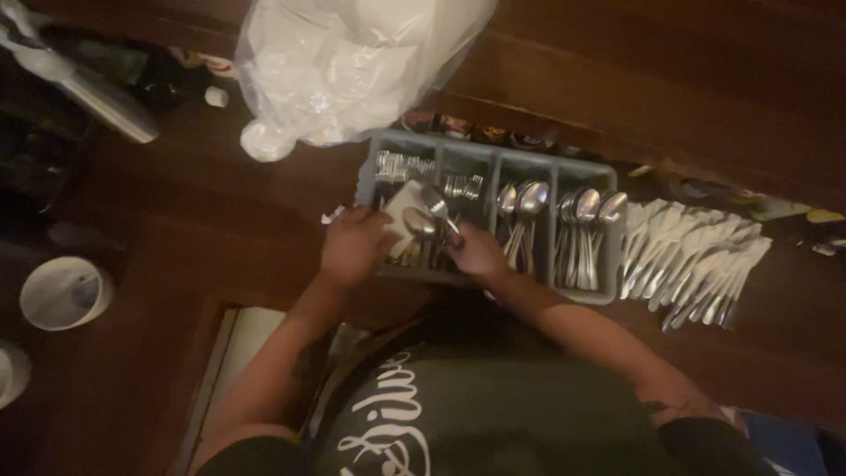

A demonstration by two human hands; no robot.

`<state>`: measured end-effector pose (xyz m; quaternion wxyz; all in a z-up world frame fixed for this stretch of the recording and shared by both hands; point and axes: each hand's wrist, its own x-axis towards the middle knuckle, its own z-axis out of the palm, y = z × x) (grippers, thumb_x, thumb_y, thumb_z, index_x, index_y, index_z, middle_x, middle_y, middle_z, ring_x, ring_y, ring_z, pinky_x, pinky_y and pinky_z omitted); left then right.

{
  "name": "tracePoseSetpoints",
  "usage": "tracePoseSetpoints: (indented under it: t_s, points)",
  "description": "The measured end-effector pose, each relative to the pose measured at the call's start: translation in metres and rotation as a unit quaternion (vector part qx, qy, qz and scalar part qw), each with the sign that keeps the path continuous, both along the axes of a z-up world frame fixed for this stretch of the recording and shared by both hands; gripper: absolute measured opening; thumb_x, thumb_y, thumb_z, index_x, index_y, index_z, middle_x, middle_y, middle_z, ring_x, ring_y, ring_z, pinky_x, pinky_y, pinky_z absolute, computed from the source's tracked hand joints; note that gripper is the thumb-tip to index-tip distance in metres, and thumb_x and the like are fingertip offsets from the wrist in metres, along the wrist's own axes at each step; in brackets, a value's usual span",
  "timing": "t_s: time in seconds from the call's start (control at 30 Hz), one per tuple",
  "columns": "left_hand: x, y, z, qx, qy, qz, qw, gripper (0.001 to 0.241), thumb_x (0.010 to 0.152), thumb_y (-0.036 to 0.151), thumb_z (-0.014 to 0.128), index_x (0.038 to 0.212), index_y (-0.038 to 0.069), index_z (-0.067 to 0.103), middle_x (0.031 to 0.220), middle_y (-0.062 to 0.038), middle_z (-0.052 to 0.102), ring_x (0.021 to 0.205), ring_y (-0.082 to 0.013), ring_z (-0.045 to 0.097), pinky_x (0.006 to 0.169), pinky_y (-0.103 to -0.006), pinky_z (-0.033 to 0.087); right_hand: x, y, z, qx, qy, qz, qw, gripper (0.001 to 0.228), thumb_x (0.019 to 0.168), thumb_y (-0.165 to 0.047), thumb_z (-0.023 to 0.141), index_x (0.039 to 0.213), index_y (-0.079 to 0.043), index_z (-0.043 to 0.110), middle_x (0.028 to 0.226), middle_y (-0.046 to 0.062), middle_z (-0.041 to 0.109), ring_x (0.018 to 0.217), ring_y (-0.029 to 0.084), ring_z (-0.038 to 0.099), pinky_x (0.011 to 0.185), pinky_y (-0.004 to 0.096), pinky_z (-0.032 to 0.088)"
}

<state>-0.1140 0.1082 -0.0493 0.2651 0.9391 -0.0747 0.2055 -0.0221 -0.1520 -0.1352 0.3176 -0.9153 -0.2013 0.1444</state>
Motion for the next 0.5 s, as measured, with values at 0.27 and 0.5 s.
tracePoseSetpoints:
  t_s: [0.27, 0.5]
  points:
    - [0.011, 0.000, -0.036, -0.028, 0.021, 0.036, 0.999, 0.016, 0.084, 0.027, 0.079, 0.086, 0.013, 0.070, 0.092, -0.013, 0.067, 0.089, -0.0364, 0.063, 0.078, -0.0499, 0.050, 0.005, -0.017, -0.003, 0.128, 0.055, -0.024, 0.990, 0.038, 0.081, -0.020, 0.082, 0.078, -0.005, 0.047, 0.086, 0.011, 0.073, 0.080, 0.023, 0.073, 0.071, 0.038, 0.056]
    - [0.024, 0.020, -0.094, -0.365, 0.023, -0.062, 0.929, 0.019, 0.094, 0.023, 0.072, 0.099, 0.005, 0.069, 0.089, -0.010, 0.067, 0.083, -0.0219, 0.064, 0.075, -0.0347, 0.052, 0.012, -0.026, -0.007, 0.129, 0.074, 0.042, 0.988, 0.033, 0.082, -0.022, 0.081, 0.082, -0.006, 0.052, 0.088, 0.010, 0.075, 0.083, 0.021, 0.074, 0.073, 0.036, 0.056]
